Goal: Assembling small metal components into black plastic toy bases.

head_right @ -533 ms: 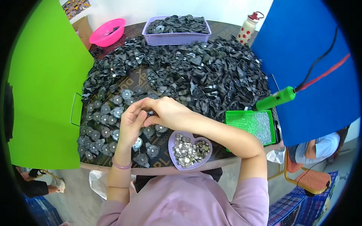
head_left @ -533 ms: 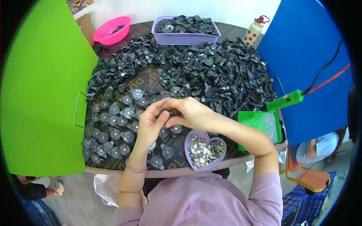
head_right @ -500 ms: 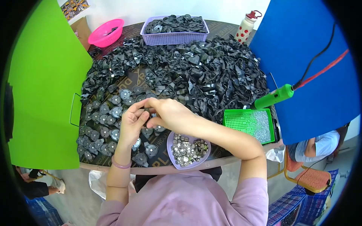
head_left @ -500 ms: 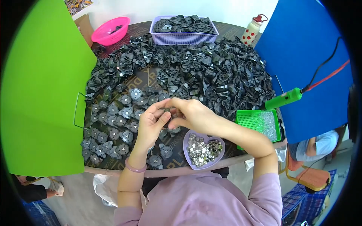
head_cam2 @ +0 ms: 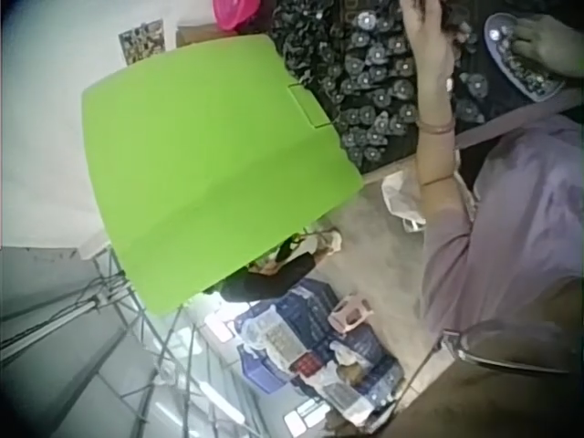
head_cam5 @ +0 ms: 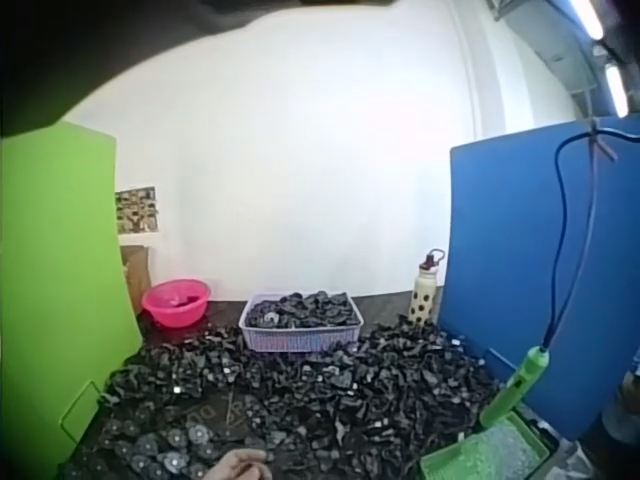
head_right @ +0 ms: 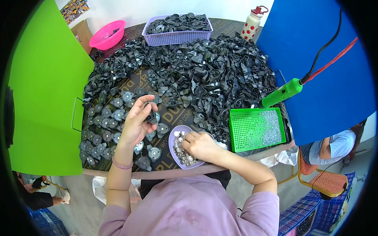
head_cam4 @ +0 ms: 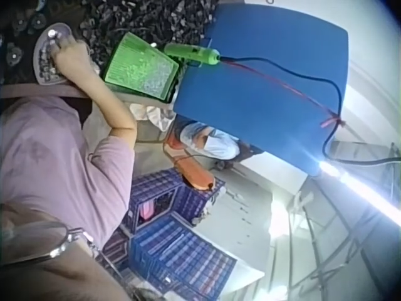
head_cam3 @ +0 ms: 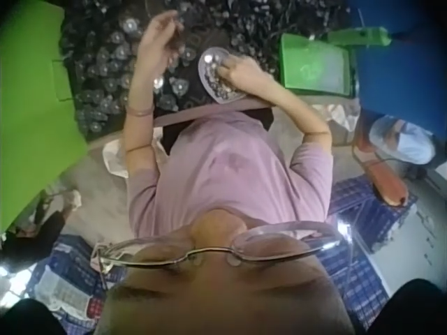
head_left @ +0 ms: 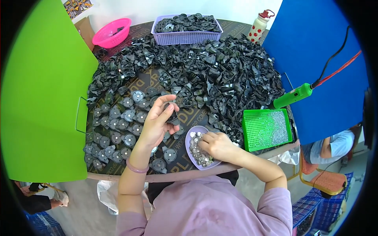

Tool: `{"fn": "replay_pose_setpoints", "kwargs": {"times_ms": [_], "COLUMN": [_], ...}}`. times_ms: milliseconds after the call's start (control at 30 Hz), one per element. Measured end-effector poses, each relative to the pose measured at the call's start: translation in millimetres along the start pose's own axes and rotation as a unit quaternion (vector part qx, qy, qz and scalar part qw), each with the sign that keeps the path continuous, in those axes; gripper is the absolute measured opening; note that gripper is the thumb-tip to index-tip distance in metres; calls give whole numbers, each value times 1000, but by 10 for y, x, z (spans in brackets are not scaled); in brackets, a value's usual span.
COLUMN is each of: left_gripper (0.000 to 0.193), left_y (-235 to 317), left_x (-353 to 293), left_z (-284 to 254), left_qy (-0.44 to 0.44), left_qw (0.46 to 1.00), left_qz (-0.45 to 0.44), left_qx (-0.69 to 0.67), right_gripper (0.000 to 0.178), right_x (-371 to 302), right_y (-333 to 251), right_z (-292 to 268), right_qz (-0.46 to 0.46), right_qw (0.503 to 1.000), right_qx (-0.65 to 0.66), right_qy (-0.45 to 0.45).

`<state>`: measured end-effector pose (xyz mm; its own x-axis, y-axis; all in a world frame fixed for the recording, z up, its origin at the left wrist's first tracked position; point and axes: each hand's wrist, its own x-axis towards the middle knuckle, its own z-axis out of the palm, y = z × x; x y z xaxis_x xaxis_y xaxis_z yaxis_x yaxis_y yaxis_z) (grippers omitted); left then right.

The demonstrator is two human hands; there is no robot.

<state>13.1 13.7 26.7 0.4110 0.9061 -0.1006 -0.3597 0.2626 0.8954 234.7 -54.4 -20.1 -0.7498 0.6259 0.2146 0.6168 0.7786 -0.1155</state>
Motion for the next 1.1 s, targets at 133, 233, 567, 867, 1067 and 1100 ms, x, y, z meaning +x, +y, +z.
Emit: {"fn": "replay_pose_setpoints", "kwargs": {"times_ms": [133,233,567,867,1067,1100], "left_gripper": [37,43,53,47,43,43], "left_y": [-29,-28,-135,-107,-135,-146], "left_x": [4,-9,-73,-63,-39,-42], "left_z": [-50,-98,-178,-170,-175,-182], "left_qy": [11,1,-101,-77,-78,-78], "left_qw": [1000,999,986,993,993,993], "left_qz": [9,10,-53,-43,-59,-59], "left_qx": [-19,-41,-120,-72,-65,-65], "right_gripper": [9,9,16,12,7,7], "right_x": [171,310,580,378,375,388], "right_y": [210,279,212,314,335,330], "right_z": [111,100,-583,-391,-355,-382], "right_qz": [53,67,239,236,235,240], "right_qw": [998,997,922,909,941,942], "right_qx": [15,19,304,335,219,208], "right_qy": [32,33,37,68,102,109]}}
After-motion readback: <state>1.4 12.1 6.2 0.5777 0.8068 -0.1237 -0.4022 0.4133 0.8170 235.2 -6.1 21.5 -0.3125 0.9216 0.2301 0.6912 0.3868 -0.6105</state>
